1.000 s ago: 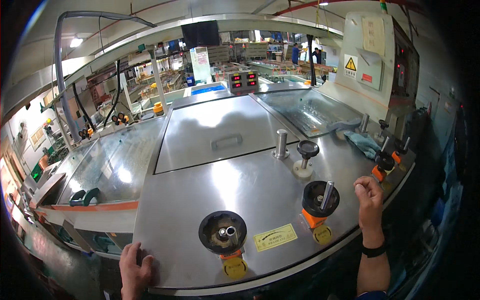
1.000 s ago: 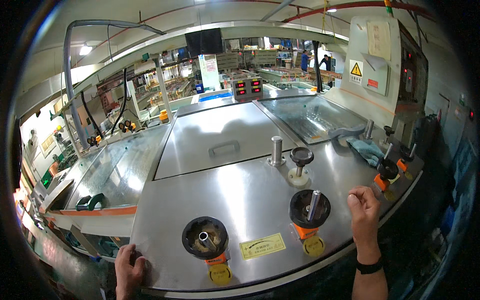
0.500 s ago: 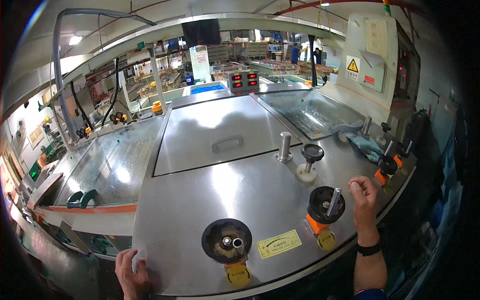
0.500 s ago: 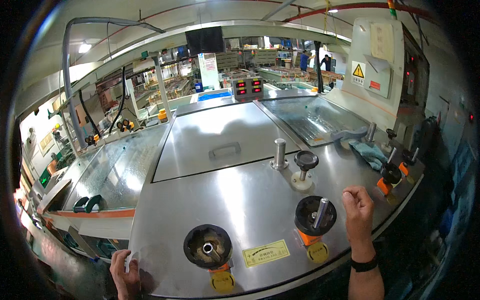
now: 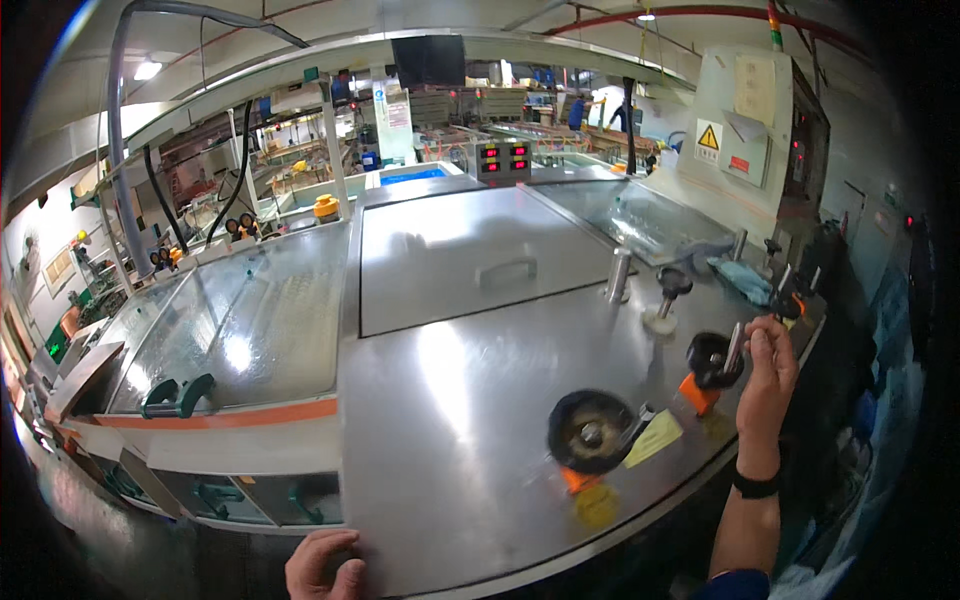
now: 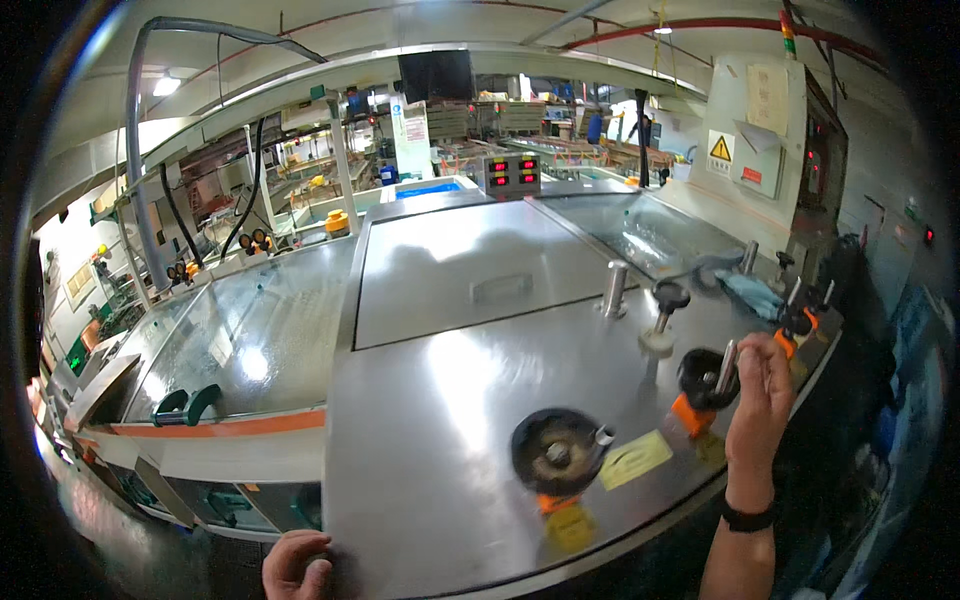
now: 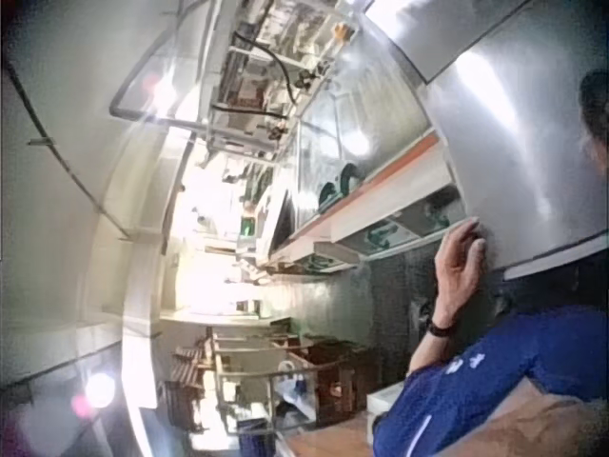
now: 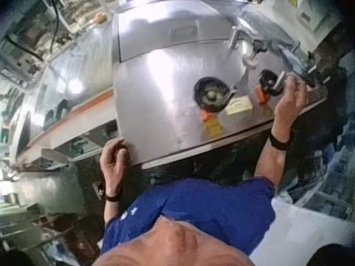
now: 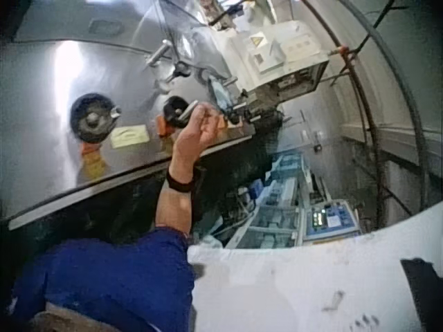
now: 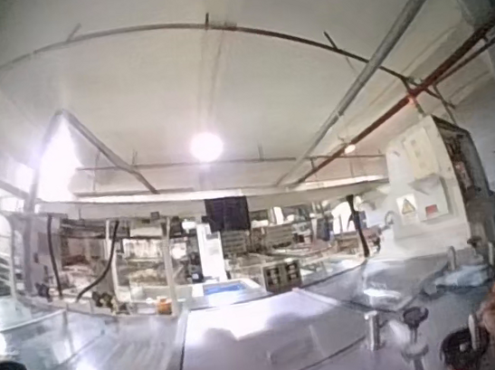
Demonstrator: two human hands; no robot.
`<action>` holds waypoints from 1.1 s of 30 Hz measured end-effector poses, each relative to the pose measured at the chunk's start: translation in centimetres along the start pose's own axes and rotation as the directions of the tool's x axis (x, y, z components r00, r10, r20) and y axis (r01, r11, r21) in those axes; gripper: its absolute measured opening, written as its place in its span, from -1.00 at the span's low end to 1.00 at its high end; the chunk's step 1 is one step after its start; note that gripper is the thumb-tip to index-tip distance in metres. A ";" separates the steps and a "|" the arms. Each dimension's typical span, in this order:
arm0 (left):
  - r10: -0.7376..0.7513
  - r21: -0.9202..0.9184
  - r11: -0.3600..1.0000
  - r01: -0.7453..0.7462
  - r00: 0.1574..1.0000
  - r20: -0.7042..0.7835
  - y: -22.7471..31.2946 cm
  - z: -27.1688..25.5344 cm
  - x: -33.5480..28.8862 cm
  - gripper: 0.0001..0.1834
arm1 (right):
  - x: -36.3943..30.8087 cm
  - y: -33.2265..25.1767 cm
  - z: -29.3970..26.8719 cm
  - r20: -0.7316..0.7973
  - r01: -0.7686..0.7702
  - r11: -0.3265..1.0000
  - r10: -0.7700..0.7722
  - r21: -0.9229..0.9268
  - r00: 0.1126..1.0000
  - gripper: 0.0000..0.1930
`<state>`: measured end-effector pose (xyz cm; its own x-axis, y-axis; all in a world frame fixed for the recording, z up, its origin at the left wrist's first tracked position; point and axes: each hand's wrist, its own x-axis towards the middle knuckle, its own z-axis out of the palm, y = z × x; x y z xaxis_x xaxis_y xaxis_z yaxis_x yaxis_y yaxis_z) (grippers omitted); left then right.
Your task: Inspecting and sorting large PCB panels on a conveyor system and adjusting machine settings using dials.
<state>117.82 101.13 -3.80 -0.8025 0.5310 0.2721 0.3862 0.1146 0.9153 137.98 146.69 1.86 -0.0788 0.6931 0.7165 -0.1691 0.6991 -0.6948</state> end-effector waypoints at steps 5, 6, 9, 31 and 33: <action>0.048 0.074 0.995 -0.060 0.987 0.155 -4.8 -4.9 0.3 -0.66 | -1.6 -0.6 0.5 -0.061 -0.049 0.995 0.044 -0.087 0.997 -0.86; 0.061 0.105 0.991 -0.078 0.986 0.156 -5.2 -5.2 0.1 -0.64 | -1.2 -0.6 0.2 -0.064 -0.043 0.990 0.035 -0.132 0.997 -0.86; -0.089 0.012 0.996 0.088 0.990 0.111 -5.4 -5.2 -0.1 -0.65 | 2.0 1.0 -3.3 -0.129 -0.051 0.937 0.006 -0.346 0.992 -0.85; -0.366 -0.302 0.927 0.222 0.713 -0.598 -7.8 4.2 -2.8 -0.49 | 33.8 39.0 -38.8 0.009 -0.210 0.816 0.255 -0.538 0.967 -0.58; -0.373 -0.308 0.924 0.227 0.711 -0.596 -9.3 3.6 -3.5 -0.46 | 34.2 37.7 -38.0 0.028 -0.170 0.774 0.235 -0.610 0.972 -0.67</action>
<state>118.69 101.23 -14.32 -0.9858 -0.1656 0.0291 0.0349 -0.0322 0.9989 166.21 203.42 -2.23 -0.1439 0.8329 0.5344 0.4816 0.5307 -0.6974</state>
